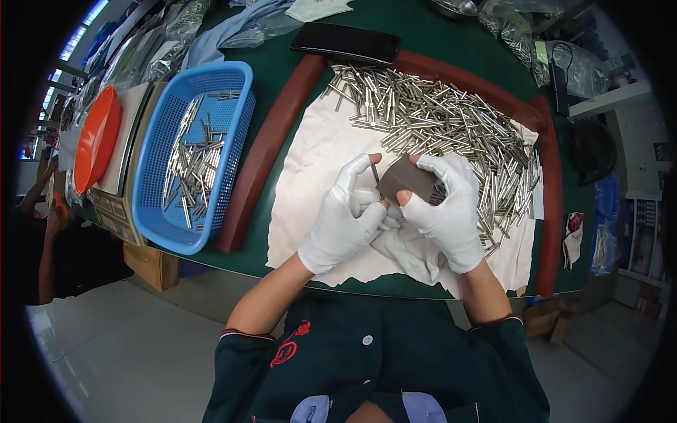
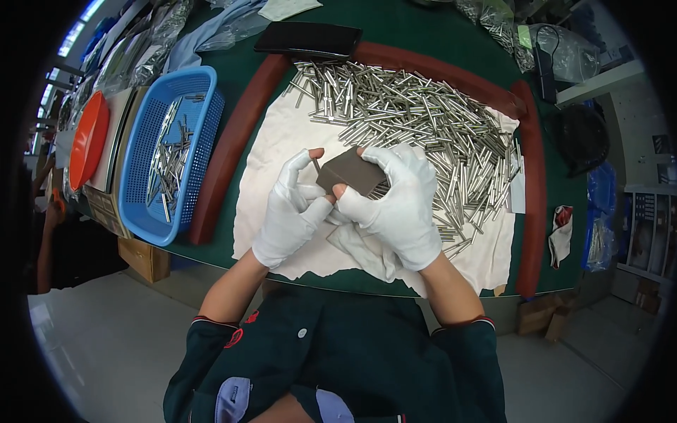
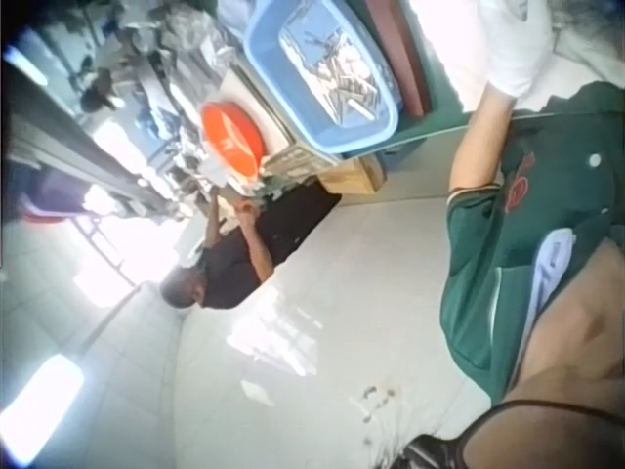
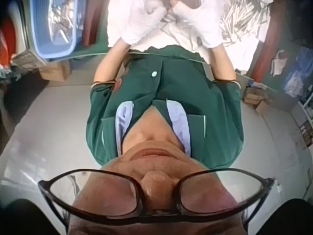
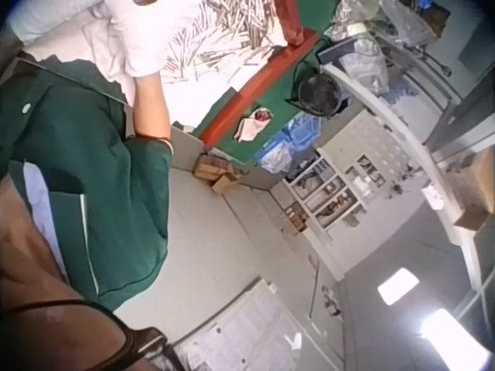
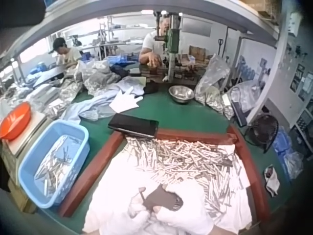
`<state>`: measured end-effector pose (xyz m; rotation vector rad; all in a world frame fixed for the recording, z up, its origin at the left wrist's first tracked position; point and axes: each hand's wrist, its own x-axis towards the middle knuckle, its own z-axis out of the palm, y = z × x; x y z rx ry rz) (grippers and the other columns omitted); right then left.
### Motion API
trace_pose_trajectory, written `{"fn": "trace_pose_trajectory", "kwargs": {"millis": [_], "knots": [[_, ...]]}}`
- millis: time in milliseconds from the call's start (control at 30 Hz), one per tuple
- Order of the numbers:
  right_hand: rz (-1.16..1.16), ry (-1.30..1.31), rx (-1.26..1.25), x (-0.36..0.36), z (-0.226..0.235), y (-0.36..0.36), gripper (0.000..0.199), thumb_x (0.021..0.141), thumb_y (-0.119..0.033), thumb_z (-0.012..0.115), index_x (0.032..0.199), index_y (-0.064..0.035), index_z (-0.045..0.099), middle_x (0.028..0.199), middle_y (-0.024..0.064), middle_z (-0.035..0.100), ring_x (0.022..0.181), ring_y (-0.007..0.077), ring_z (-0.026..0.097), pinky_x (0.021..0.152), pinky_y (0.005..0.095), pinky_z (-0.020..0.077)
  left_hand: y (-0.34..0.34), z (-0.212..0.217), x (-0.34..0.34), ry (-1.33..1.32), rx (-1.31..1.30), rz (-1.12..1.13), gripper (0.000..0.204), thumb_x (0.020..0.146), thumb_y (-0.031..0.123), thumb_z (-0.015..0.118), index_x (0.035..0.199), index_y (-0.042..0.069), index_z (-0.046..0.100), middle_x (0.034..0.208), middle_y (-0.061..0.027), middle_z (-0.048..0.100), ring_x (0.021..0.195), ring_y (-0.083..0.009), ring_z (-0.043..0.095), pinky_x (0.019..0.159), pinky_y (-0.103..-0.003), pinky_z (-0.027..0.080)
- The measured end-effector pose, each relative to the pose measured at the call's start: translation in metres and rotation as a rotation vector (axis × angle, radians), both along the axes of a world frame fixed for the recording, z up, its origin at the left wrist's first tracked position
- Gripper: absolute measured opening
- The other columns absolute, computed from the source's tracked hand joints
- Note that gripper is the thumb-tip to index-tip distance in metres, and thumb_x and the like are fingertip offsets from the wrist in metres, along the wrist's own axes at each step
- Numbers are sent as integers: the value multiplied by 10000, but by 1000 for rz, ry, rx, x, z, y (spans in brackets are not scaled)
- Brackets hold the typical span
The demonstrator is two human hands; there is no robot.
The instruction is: Polishing small cylindrical metal pins using a sanding block at a manufacturing workbench.
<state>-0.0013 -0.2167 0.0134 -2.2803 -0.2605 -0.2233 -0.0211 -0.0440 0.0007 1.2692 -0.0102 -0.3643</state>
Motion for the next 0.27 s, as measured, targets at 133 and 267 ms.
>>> {"fn": "trace_pose_trajectory", "kwargs": {"millis": [133,267], "knots": [[-9,5,42,1,0,-2,507,570,-359,778,942,-27,687,867,104,585,850,261,521,729,377,432,5,0,-1,-3,45,-49,652,848,-101,547,1410,40,246,1046,-154,607,835,-136,638,711,-241,524],[77,-21,-25,-2,3,-2,508,593,-374,770,965,-36,694,883,108,592,859,273,528,740,388,441,1,-3,-2,-87,50,-42,634,871,-84,491,1426,93,241,937,-166,654,802,-184,678,672,-260,535]]}}
